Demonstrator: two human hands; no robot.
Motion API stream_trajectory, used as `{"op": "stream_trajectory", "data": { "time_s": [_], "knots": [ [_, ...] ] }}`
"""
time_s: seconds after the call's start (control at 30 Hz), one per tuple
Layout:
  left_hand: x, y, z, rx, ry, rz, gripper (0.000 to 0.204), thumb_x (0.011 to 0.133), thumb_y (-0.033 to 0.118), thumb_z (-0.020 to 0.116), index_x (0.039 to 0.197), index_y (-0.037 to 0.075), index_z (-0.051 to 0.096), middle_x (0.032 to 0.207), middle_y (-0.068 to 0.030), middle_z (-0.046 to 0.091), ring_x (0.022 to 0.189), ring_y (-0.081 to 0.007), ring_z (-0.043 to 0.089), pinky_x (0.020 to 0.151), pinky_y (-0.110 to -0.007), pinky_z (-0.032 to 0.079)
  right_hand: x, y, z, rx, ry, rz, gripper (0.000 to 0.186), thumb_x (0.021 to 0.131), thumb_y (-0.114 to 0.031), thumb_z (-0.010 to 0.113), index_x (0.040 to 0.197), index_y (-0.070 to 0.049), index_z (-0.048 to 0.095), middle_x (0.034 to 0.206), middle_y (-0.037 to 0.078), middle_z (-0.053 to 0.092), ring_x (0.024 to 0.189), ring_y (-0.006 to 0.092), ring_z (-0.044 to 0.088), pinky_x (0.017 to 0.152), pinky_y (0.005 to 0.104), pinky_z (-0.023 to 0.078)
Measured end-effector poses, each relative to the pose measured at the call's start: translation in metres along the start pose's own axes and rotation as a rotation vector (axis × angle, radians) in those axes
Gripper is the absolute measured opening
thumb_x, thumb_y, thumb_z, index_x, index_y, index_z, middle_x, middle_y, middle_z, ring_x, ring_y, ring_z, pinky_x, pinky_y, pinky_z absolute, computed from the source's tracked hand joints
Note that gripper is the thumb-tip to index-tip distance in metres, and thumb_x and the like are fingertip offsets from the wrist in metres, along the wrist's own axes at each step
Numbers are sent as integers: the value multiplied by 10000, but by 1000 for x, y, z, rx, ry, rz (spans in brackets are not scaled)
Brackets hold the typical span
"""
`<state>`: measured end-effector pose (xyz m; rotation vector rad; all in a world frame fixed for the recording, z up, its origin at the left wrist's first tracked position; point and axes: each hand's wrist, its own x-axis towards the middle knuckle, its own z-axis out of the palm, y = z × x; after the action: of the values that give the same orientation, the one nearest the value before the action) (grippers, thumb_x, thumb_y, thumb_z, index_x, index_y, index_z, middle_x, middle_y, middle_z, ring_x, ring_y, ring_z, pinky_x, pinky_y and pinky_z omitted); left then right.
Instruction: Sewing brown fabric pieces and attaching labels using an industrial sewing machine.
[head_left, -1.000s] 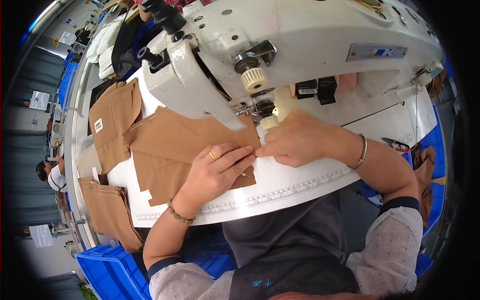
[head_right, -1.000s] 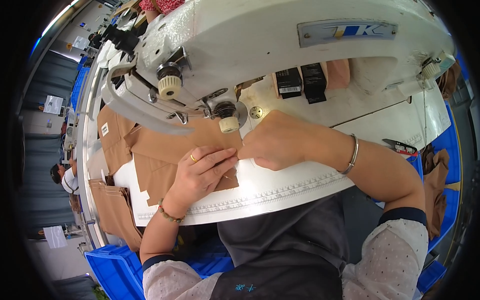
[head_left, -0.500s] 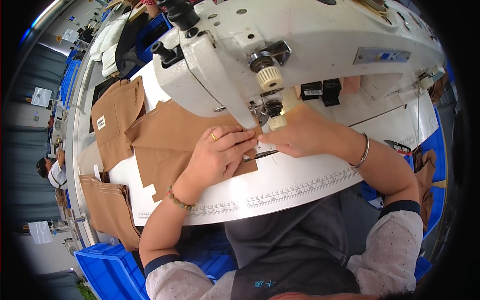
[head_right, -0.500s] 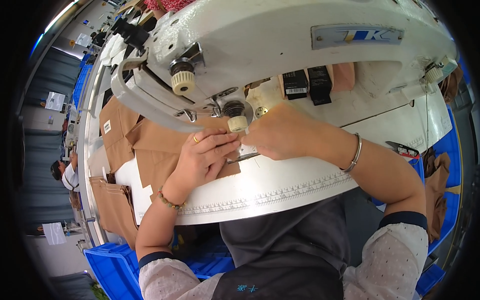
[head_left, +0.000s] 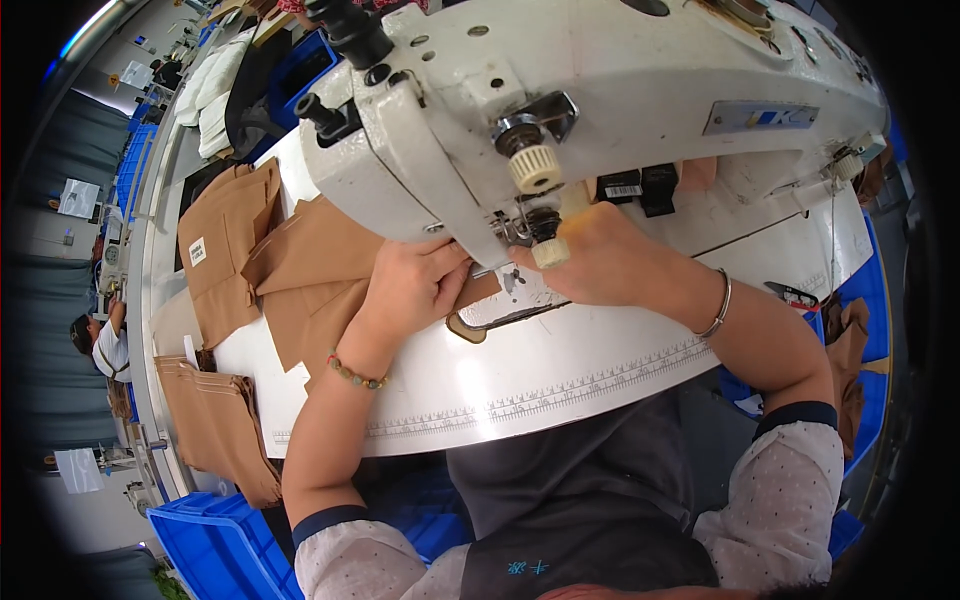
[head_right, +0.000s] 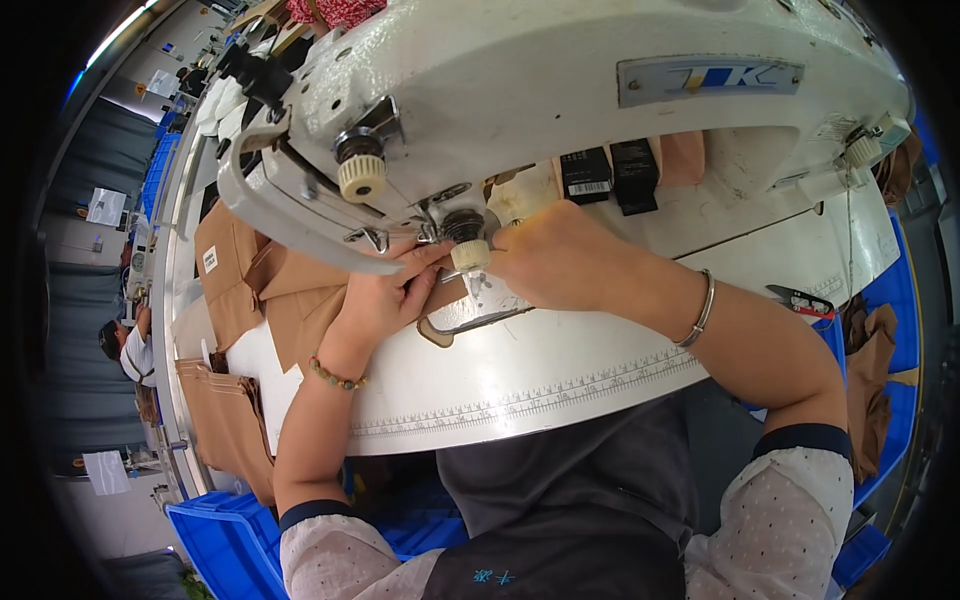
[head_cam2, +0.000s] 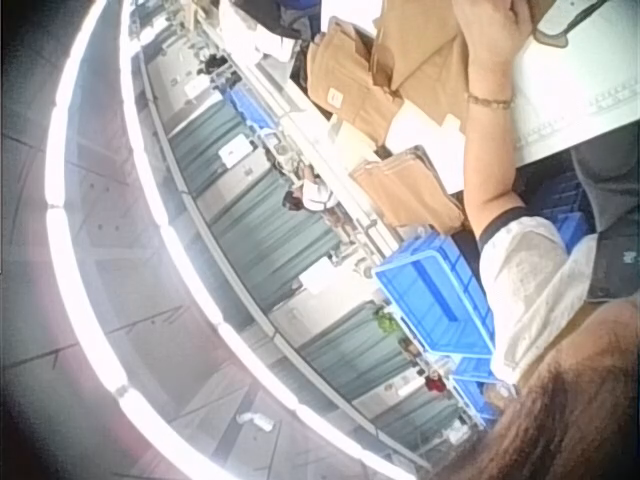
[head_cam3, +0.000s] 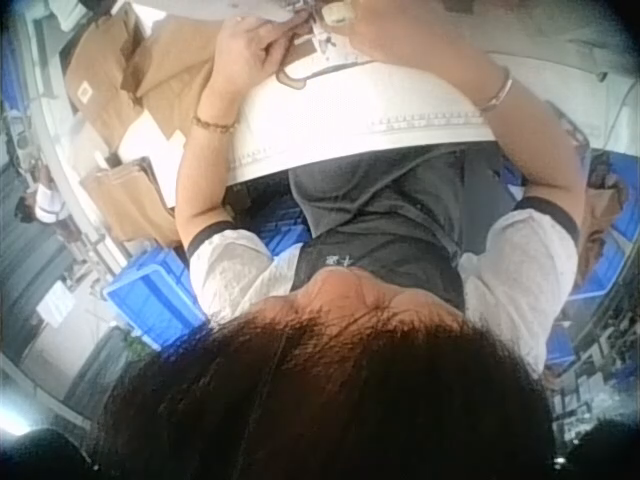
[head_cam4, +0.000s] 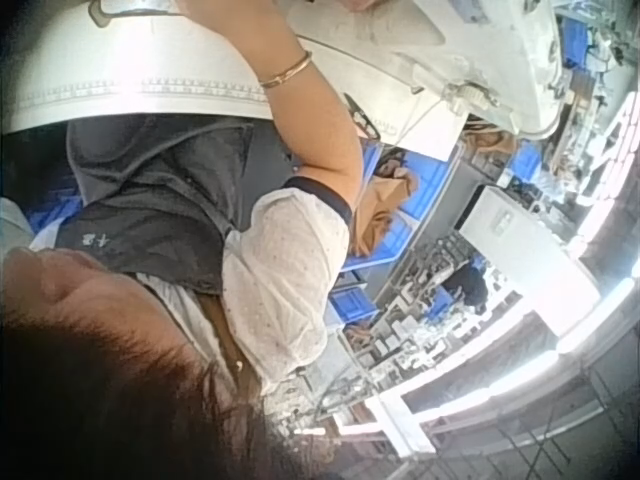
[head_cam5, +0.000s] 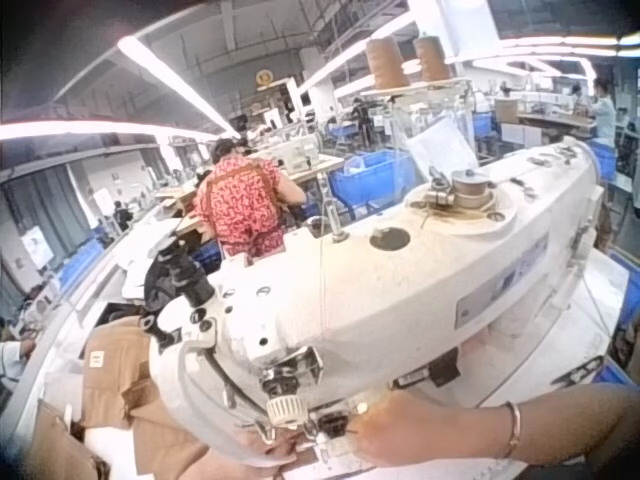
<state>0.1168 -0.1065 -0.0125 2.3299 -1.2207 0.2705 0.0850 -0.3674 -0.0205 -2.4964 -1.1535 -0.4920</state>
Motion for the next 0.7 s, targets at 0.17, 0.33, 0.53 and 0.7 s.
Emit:
{"op": "stream_trajectory", "data": {
  "time_s": [0.17,0.33,0.53,0.7],
  "knots": [
    [2,0,0,12,36,33,351,778,-29,700,1102,92,758,884,-76,705,669,-255,666,603,-353,520,1,-3,-2,5,-6,21,66,765,-152,691,761,-87,696,716,60,645,661,255,694,596,385,556],
    [4,7,-4,9,4,19,324,806,-23,693,1103,87,757,898,-94,704,727,-273,678,638,-352,528,-6,-16,-5,3,-35,-82,106,805,-137,672,900,-108,707,808,37,663,693,221,693,605,368,564],
    [-14,-27,-31,-34,142,-330,256,818,157,792,1045,54,735,937,-79,728,858,-322,662,824,-411,498,-3,-39,17,183,83,-214,340,854,-168,687,1189,-117,670,1077,23,674,751,176,693,596,329,554],
    [-44,-12,-64,262,56,-643,303,829,274,813,994,48,697,898,-96,681,866,-304,630,810,-413,480,2,-39,8,120,-32,-194,380,857,-214,725,1215,-94,681,1146,11,687,691,149,669,593,292,542]
  ]
}}
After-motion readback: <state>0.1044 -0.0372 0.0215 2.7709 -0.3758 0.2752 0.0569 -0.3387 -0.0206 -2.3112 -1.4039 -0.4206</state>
